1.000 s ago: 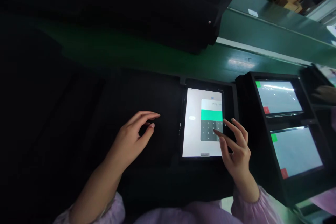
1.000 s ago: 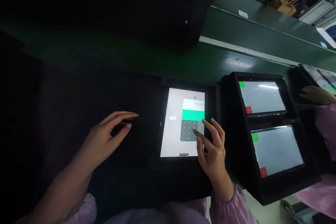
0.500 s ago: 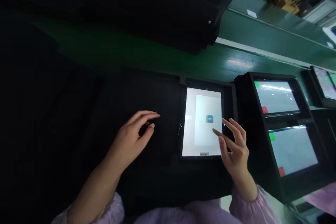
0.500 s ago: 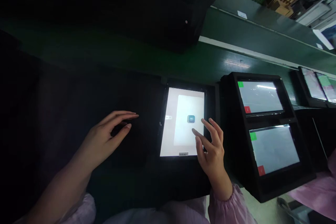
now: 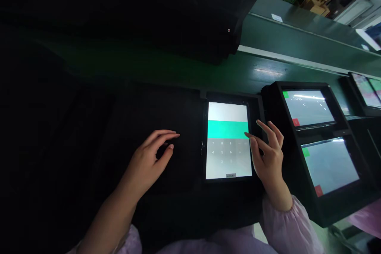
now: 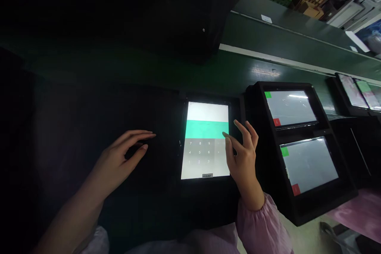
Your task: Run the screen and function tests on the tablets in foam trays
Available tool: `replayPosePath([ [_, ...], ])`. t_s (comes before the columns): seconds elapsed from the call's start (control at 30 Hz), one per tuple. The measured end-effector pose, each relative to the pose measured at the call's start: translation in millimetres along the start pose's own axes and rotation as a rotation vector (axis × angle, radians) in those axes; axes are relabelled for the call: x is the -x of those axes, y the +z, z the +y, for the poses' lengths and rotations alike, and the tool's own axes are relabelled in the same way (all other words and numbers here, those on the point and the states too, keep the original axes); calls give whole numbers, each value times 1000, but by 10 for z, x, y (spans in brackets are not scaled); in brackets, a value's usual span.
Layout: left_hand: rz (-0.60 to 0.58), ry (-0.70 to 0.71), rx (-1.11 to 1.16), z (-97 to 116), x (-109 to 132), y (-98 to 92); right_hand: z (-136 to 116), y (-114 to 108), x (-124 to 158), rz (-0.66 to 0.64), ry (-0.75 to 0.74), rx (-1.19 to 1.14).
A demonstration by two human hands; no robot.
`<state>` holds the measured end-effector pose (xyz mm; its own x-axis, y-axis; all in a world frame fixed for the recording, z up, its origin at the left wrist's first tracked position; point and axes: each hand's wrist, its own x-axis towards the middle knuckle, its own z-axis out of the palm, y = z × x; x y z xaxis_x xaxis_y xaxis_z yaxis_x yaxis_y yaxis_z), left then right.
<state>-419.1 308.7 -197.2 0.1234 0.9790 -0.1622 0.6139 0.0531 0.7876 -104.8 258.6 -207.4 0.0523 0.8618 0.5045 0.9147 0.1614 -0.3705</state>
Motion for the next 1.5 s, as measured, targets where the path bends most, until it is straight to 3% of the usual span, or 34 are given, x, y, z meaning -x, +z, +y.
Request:
replayPosePath([
  [0.33,-10,-19,-9,25,-13,-8,27,122,21,-128,-44,14],
  [0.5,-1,-4,-13,17,-18,4,49,117,21,-19,10,62],
  [0.67,-8,-13,-11,0,-11,4,35,134,20,-102,-49,38],
  [0.87,-11,-8,-25,17,-14,3,-9,91,16,5,-35,31],
  [1.07,-31,-5,-20,23,-4,-8,-339,40,52,-193,-205,-99],
  [1.33,-13,37,-20,-23,10,10,-451,124,0,-271,-259,-56],
  [1.4,-10,33,-12,-24,8,6,-384,104,-29,-208,-224,-44],
  [1.5,-15,36,-19,-23,-1,0,-194,61,-56,-8,-75,8],
])
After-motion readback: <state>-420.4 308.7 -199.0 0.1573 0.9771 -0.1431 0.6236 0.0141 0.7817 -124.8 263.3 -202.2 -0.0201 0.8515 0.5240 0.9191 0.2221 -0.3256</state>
